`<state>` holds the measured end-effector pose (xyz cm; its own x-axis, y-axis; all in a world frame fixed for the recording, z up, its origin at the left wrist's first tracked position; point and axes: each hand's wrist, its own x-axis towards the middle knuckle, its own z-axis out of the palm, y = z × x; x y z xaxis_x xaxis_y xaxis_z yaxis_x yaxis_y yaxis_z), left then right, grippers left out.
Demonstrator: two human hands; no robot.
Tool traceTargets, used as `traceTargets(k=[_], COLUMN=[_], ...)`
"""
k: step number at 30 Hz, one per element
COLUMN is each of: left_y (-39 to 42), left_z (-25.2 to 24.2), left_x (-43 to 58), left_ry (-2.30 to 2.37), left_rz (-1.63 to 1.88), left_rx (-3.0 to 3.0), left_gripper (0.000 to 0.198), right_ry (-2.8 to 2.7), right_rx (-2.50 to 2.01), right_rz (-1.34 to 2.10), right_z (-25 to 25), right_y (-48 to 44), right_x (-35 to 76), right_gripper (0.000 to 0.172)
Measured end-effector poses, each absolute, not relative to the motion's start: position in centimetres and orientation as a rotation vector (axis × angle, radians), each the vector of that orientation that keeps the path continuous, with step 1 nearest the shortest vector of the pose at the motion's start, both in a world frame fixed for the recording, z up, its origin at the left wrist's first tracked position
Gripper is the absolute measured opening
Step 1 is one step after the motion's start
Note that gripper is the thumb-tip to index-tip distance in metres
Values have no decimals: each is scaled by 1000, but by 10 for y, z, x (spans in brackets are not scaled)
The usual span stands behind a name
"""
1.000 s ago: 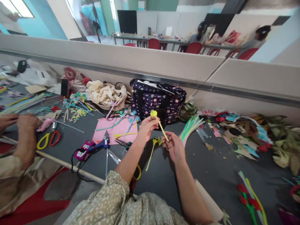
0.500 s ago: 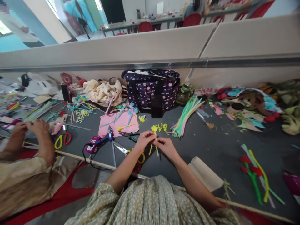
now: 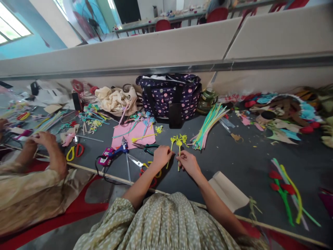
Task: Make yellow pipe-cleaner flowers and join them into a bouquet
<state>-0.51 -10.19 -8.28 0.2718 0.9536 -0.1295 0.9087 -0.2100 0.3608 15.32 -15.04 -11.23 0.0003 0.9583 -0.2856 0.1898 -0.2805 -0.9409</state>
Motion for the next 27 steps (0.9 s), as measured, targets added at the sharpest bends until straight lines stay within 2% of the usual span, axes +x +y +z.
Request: traceTargets(k=[8, 12, 15, 20, 25, 27], left_y=[-86, -67, -55, -44, -45, -51], left_z=[-85, -81, -81, -78, -74, -75], left_x=[-42, -80, -102, -117, -97, -76], left_ry=[1749, 1839, 1889, 1976, 1848, 1767], left_rz=[423, 623, 656, 599, 571, 453], left_rx=[1913, 1776, 1738, 1696, 1841, 1939], left_gripper=[20, 19, 23, 33, 21, 21], right_ry=[-1213, -1218, -1274, -1430, -1774, -1796], right_rx=[-1588, -1641, -1689, -1780, -2022, -2077], right_rz=[1418, 1434, 1400, 1182, 756, 721], right_z=[-118, -120, -121, -114, -109, -111], right_y=[-134, -127, -126, -127, -124, -121], right_x=[141, 136, 136, 135, 126, 123], right_gripper=[17, 22, 22, 20, 17, 22])
